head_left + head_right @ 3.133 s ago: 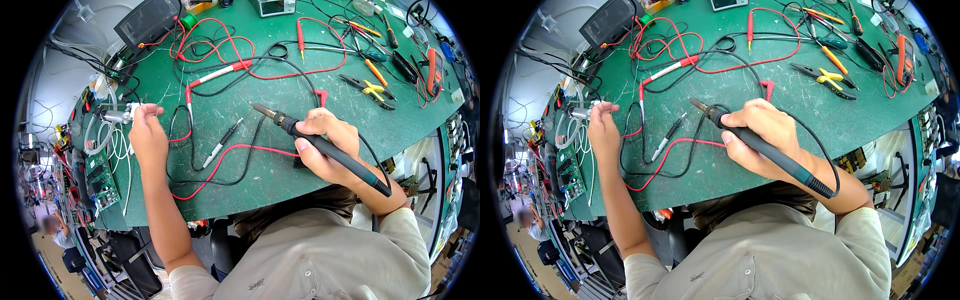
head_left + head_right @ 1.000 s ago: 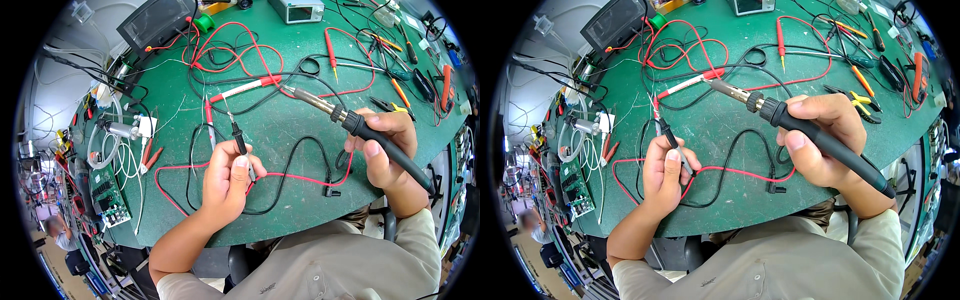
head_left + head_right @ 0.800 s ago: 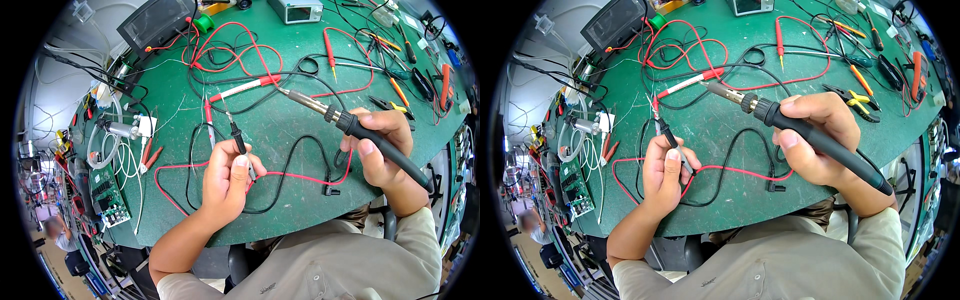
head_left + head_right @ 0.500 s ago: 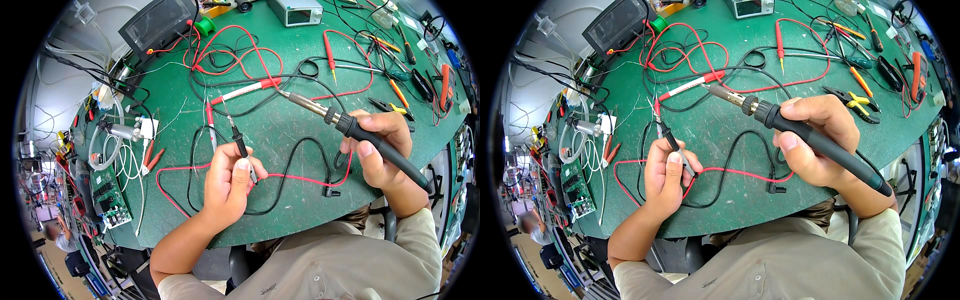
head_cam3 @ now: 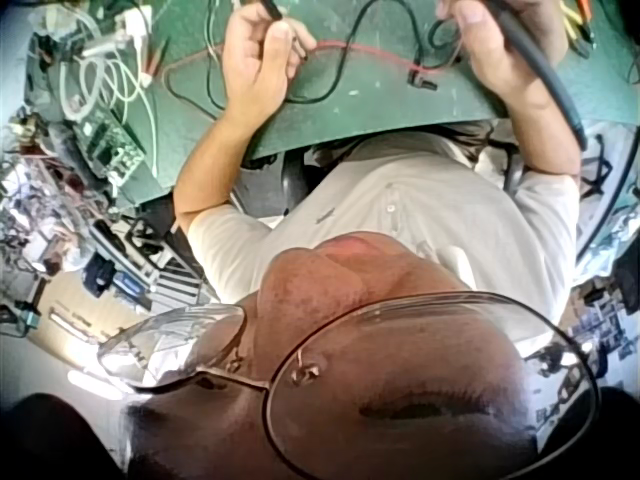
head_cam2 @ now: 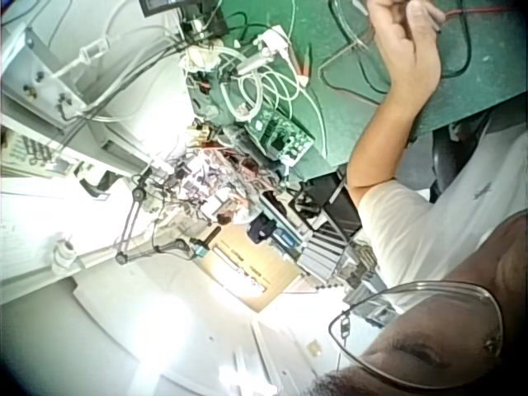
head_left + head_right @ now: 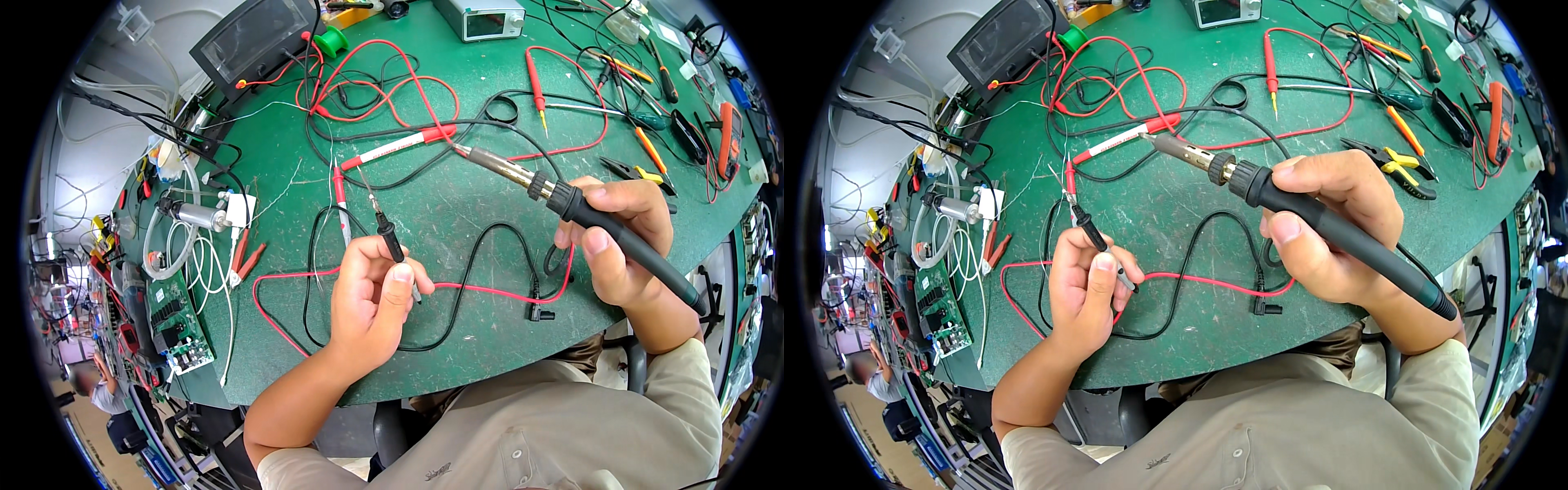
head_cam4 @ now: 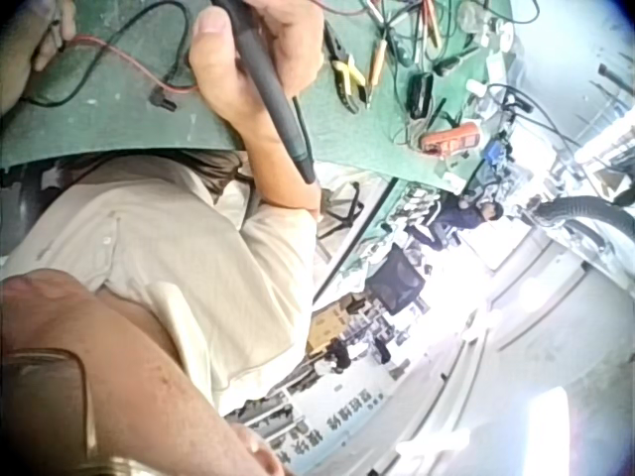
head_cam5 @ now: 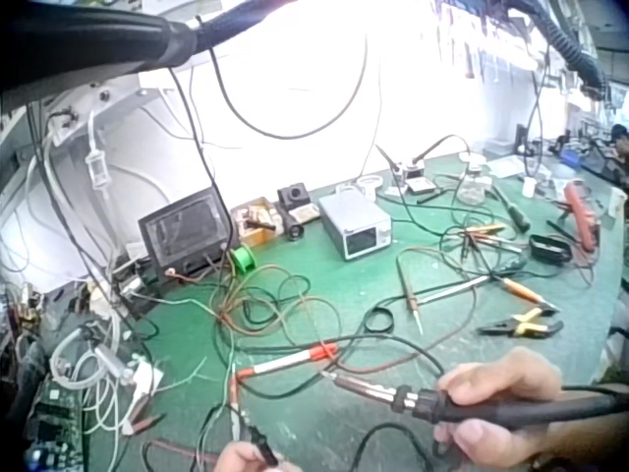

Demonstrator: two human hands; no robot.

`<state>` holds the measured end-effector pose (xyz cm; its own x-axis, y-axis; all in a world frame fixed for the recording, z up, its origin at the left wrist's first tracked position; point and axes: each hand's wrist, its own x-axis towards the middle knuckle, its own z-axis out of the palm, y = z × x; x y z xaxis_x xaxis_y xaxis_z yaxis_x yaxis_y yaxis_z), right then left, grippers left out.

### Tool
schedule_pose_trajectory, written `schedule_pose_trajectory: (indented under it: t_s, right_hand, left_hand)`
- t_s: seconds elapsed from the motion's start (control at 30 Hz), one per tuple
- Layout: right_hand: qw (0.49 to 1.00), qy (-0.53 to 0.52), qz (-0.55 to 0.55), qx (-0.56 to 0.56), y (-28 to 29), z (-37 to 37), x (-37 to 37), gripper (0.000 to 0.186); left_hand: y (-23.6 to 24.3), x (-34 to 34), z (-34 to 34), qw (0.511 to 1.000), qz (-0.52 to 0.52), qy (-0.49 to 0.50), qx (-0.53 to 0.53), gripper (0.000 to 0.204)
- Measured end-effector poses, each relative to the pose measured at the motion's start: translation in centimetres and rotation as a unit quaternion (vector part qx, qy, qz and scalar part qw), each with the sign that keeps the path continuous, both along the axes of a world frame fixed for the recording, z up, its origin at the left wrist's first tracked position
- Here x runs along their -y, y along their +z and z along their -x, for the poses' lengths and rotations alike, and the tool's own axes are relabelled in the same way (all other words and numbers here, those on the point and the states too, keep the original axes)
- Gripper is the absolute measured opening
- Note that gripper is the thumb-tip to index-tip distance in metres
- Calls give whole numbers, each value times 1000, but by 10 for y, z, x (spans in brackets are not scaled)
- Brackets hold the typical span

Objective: The person solders a thin wire onto the metal pin of a connector using a soldering iron and solder on a workbench.

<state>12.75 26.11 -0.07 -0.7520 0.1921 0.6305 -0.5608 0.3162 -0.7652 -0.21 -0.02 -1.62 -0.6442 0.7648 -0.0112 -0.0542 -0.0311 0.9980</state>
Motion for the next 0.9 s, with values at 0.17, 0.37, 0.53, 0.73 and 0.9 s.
schedule_pose_trajectory:
  t_s: [0.17, 0.37, 0.53, 0.73, 0.9]
  right_hand:
    - [1000, -4, 7, 4, -1, -1, 1, 31]
    - [1000, -4, 2, 6, -1, -1, 1, 31]
    - [1000, -4, 5, 8, -1, -1, 0, 31]
    - [1000, -1, 8, 7, -1, -1, 1, 31]
    - [1000, 0, 7, 10, 0, -2, 1, 31]
  left_hand:
    - [1, 0, -1, 1000, -1, 0, 11, 21]
    - [-3, -2, -1, 1000, -14, 13, -23, 14]
    - [1, 1, -1, 1000, -5, 1, 17, 21]
    - [0, 0, -2, 1000, -21, 7, 4, 21]
    - [1, -3, -5, 999, -15, 25, -18, 21]
